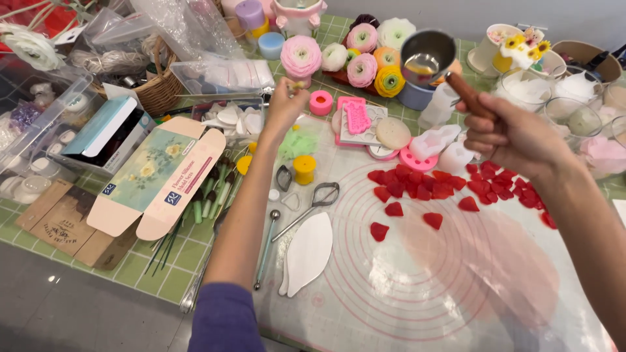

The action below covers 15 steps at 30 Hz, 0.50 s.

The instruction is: Crafting decorative candles by preparing wax, using molds, and adding colors.

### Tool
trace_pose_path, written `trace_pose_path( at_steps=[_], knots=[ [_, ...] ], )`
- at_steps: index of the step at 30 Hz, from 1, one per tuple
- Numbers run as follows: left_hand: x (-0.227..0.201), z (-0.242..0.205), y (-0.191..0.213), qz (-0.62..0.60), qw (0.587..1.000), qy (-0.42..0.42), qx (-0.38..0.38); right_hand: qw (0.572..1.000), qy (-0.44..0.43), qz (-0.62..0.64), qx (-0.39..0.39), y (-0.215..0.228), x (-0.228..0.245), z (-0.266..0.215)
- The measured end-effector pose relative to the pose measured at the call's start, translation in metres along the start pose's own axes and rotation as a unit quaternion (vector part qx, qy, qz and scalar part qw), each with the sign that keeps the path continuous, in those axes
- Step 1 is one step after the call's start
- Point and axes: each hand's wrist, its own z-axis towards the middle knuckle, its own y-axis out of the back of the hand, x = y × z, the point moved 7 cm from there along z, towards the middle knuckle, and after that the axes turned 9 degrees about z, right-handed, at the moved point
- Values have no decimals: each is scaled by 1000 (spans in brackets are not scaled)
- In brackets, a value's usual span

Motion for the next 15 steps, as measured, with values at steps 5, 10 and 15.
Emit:
trace_pose_path(
  at_steps=[5, 10, 15],
  knots=[
    [-5, 17, -18, 192, 979, -57, -17, 997, -38, 51, 35, 3, -20, -3],
    [27, 37, -31, 272, 959, -82, -16, 993, -64, 77, 55, 19, -33, -6],
    [5, 26, -40, 322, 931, -172, -19, 991, -76, 90, 58, 40, -39, -6]
  ],
)
